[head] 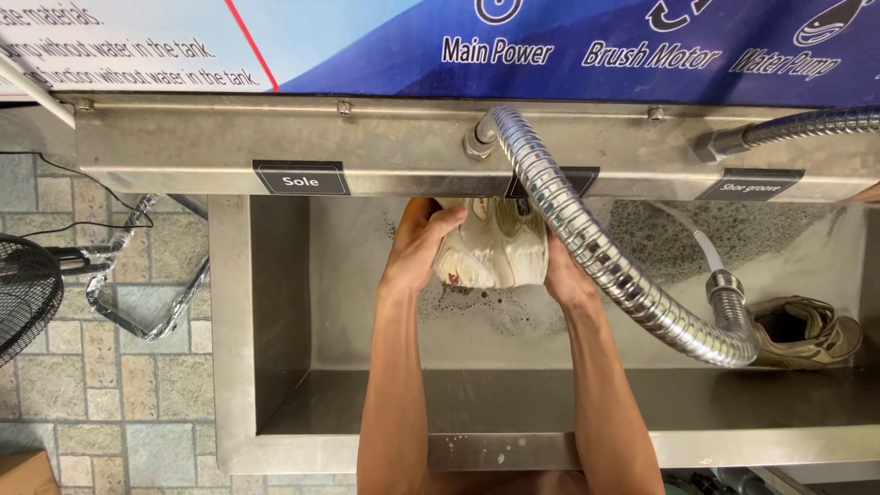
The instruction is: Cleaning and washing a pair of sneakers using a specialized shoe-cleaning machine.
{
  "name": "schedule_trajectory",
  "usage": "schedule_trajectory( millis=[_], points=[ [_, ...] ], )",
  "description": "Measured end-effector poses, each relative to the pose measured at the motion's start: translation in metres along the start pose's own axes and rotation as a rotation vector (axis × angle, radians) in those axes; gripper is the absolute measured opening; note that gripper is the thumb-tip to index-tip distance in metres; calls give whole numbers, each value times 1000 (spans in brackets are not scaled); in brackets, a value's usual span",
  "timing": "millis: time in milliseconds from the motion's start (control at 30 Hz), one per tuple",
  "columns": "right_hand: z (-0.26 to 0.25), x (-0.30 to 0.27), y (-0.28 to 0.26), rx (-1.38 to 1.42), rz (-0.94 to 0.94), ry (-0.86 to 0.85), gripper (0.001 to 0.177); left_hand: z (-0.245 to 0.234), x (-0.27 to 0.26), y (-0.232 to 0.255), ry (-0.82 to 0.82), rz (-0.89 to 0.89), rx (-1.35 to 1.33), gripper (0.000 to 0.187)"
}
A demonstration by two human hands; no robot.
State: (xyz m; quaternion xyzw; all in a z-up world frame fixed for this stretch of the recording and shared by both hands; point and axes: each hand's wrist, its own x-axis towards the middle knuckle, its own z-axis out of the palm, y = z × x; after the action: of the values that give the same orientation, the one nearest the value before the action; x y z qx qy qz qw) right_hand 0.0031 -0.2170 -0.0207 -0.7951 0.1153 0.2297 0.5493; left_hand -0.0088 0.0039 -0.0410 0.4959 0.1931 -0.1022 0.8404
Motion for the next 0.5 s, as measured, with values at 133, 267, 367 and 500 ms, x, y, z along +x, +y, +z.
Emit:
schedule_trajectory(
  millis=[133, 267, 367, 500],
  points=[
    [-4, 3, 7, -90, 101, 37, 44, 10, -13, 22, -25, -98, 284, 93],
    [-7, 10, 29, -93, 140, 48, 29, 7, -19, 30, -222, 159, 340, 96],
    [-7, 14, 42, 56, 118, 20, 27, 8, -22, 39, -245, 157, 381, 92],
    [0, 16, 38, 310, -48, -115, 55, 2, -20, 43, -205, 80, 520, 66]
  ],
)
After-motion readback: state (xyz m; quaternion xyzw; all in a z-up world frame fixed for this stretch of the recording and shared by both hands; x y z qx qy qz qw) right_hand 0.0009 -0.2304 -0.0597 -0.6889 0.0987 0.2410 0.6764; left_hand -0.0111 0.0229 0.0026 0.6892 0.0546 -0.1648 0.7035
